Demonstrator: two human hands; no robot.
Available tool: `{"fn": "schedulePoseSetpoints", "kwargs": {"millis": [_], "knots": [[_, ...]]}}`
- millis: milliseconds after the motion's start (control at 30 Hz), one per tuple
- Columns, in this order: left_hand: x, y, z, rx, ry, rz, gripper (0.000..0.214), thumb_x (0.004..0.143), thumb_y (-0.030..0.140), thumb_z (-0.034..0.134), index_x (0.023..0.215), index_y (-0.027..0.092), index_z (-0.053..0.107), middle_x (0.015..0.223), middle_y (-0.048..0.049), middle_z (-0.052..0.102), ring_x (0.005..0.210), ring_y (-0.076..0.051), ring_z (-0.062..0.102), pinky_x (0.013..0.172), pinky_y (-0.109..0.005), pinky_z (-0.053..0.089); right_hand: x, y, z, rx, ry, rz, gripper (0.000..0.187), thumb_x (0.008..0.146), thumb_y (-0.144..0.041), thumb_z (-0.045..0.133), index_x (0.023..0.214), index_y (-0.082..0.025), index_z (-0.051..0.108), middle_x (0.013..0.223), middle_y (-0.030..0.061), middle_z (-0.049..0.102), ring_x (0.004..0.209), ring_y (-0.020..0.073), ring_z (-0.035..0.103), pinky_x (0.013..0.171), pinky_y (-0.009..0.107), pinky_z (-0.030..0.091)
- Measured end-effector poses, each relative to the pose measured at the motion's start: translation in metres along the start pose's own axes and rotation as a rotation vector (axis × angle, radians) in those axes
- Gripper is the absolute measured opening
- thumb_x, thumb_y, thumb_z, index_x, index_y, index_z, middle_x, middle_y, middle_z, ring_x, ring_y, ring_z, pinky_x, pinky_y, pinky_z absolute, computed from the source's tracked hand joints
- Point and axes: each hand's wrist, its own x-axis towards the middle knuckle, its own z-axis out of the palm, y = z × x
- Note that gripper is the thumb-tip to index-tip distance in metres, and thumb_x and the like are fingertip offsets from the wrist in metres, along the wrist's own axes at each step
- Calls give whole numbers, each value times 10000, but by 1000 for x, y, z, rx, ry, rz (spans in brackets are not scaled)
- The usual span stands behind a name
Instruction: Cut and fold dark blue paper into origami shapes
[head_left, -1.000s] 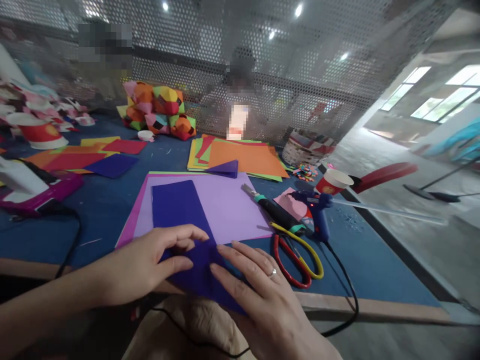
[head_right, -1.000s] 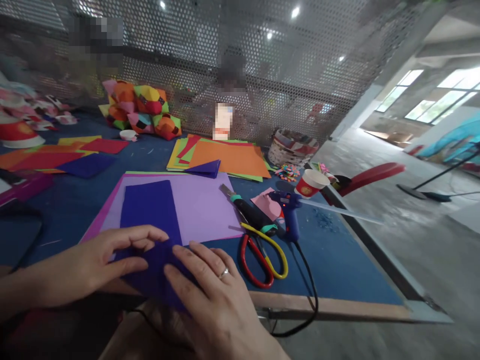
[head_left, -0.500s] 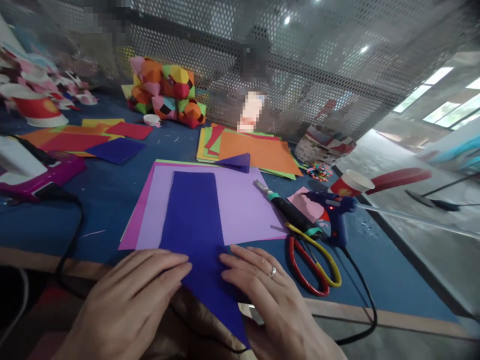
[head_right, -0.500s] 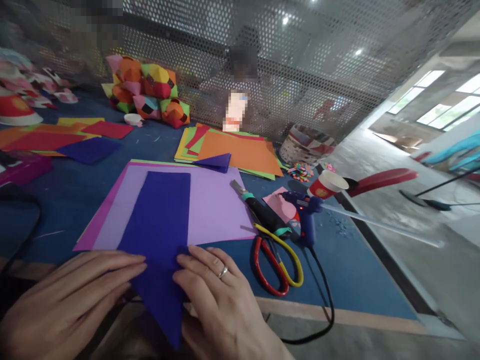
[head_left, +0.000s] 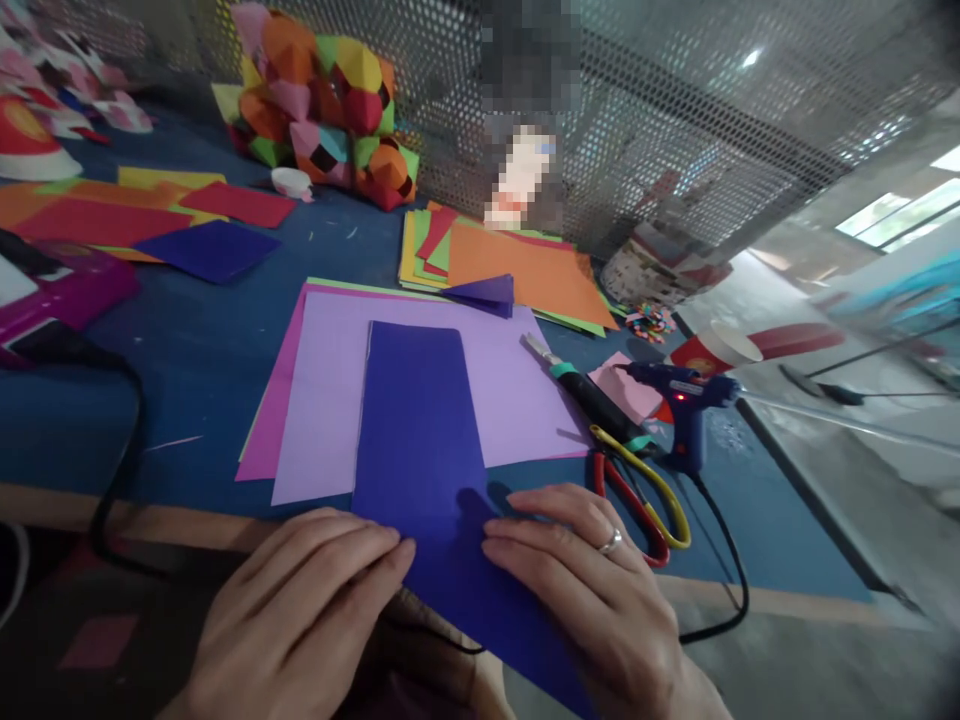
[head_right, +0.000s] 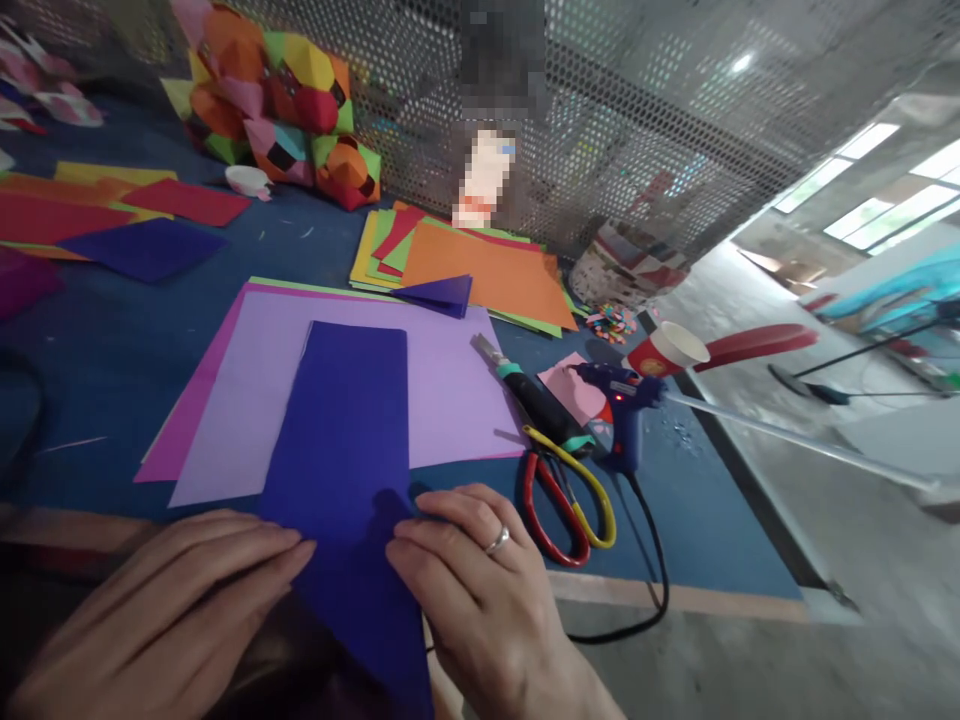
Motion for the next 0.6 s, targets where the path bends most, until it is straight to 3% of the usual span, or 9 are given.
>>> {"fn": "schedulePoseSetpoints", "kwargs": {"millis": [100,233,333,600], "knots": [[2,2,5,-28,34,3,347,982,-62,520,1119,136,770,1054,-50,792,1050,-195,708,1032,-355,543,-10,1,-6,-21,24,28,347,1122,-137,425,1070,-198,763,1010,33,838,1070,197,736,970,360,560],[3,2,12,-40,85,-56,267,961,-43,620,1071,148,772,985,-45,766,970,-203,711,991,-385,538,-14,3,-24,-34,-111,51,310,1120,-129,437,1112,-168,744,1069,31,834,1139,176,699,1024,303,543],[0,-1,16,-22,91,-86,189,964,64,707,1066,203,783,954,-25,772,915,-213,735,949,-403,569,-12,3,-32,-17,-174,69,277,1101,-103,459,1132,-166,727,1123,29,827,1193,174,676,1068,294,528],[-10,-12,18,-33,86,-137,132,997,182,701,1030,277,786,925,3,784,889,-217,738,893,-414,578,-17,6,-23,63,-150,116,234,1099,-133,467,1130,-181,695,1139,26,814,1190,171,663,1056,295,542]]}}
